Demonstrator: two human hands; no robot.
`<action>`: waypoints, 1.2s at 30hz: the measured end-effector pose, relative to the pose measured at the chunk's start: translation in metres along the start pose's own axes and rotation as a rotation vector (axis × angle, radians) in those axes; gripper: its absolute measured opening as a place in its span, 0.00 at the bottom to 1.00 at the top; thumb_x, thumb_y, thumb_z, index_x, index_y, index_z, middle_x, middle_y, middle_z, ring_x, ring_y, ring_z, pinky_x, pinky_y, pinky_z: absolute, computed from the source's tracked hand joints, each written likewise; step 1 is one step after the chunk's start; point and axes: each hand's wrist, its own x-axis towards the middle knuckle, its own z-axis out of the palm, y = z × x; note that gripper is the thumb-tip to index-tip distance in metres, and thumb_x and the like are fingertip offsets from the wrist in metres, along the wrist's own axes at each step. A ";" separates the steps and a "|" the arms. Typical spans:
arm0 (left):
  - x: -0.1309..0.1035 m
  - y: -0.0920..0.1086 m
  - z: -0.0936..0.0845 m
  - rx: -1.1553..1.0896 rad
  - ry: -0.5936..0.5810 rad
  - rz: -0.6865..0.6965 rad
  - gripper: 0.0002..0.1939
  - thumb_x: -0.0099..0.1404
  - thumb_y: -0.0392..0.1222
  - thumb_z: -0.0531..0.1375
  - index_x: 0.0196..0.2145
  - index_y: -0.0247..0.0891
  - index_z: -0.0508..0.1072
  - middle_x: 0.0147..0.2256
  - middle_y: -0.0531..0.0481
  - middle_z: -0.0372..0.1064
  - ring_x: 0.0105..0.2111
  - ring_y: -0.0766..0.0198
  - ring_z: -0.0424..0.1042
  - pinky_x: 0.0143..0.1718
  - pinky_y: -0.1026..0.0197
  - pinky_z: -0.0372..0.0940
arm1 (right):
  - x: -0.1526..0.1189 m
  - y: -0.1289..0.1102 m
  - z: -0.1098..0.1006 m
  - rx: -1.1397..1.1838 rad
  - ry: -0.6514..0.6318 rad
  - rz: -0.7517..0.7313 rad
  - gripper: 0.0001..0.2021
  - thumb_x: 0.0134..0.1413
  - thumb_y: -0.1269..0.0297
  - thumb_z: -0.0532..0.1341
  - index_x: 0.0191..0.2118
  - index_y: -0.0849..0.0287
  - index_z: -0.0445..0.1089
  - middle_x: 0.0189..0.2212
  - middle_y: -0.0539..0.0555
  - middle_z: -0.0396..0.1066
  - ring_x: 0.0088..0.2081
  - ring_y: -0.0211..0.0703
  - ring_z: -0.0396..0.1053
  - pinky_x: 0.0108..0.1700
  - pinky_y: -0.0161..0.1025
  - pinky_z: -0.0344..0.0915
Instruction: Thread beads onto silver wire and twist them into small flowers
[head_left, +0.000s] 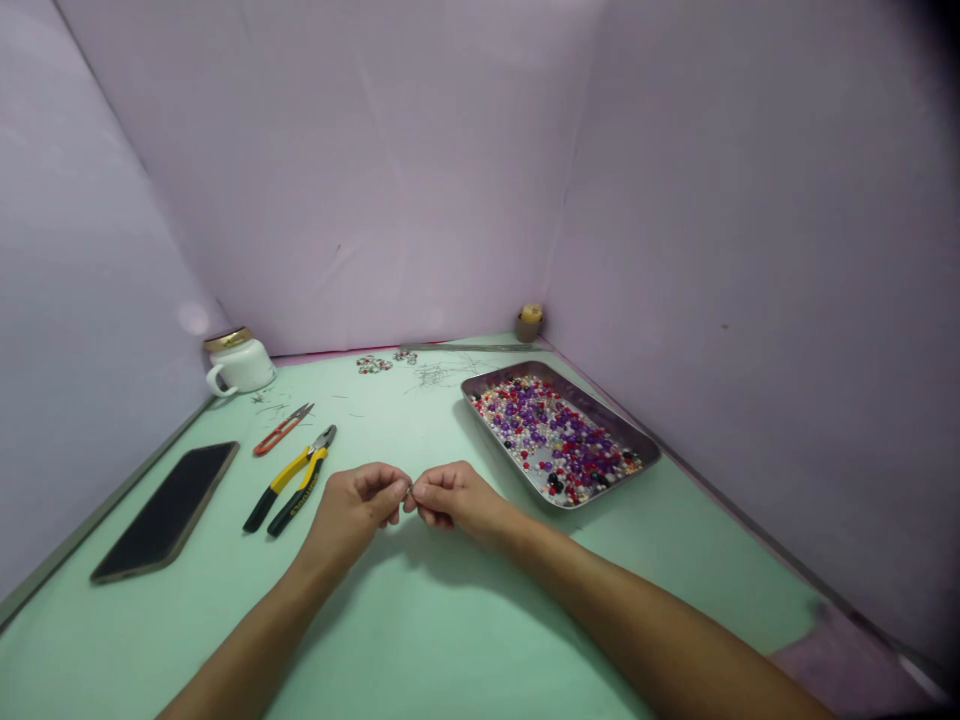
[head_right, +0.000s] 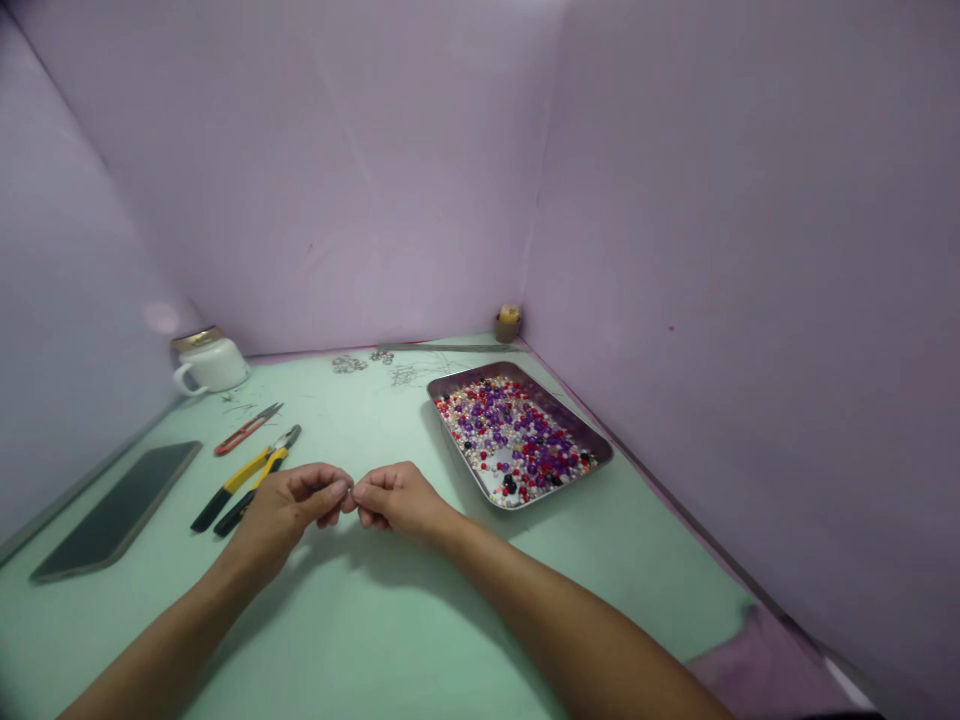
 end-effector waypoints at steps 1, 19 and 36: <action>0.000 0.000 0.000 0.003 0.002 -0.001 0.08 0.53 0.42 0.57 0.23 0.35 0.69 0.18 0.53 0.65 0.19 0.70 0.58 0.22 0.66 0.55 | 0.000 -0.001 0.000 0.014 0.000 0.002 0.09 0.44 0.63 0.56 0.23 0.64 0.67 0.13 0.46 0.59 0.15 0.28 0.50 0.18 0.29 0.46; -0.007 -0.003 -0.003 0.393 0.017 0.593 0.06 0.59 0.33 0.50 0.25 0.37 0.62 0.26 0.51 0.60 0.25 0.67 0.60 0.27 0.64 0.56 | -0.004 -0.004 -0.005 0.622 -0.338 0.371 0.05 0.44 0.69 0.56 0.25 0.67 0.64 0.12 0.43 0.49 0.13 0.25 0.45 0.14 0.23 0.42; 0.008 -0.020 0.001 -0.183 0.048 -0.093 0.05 0.51 0.37 0.57 0.21 0.34 0.66 0.15 0.57 0.60 0.16 0.72 0.56 0.19 0.67 0.52 | 0.000 0.005 0.003 0.430 -0.126 0.270 0.14 0.56 0.69 0.47 0.30 0.69 0.68 0.21 0.54 0.68 0.20 0.33 0.67 0.26 0.32 0.64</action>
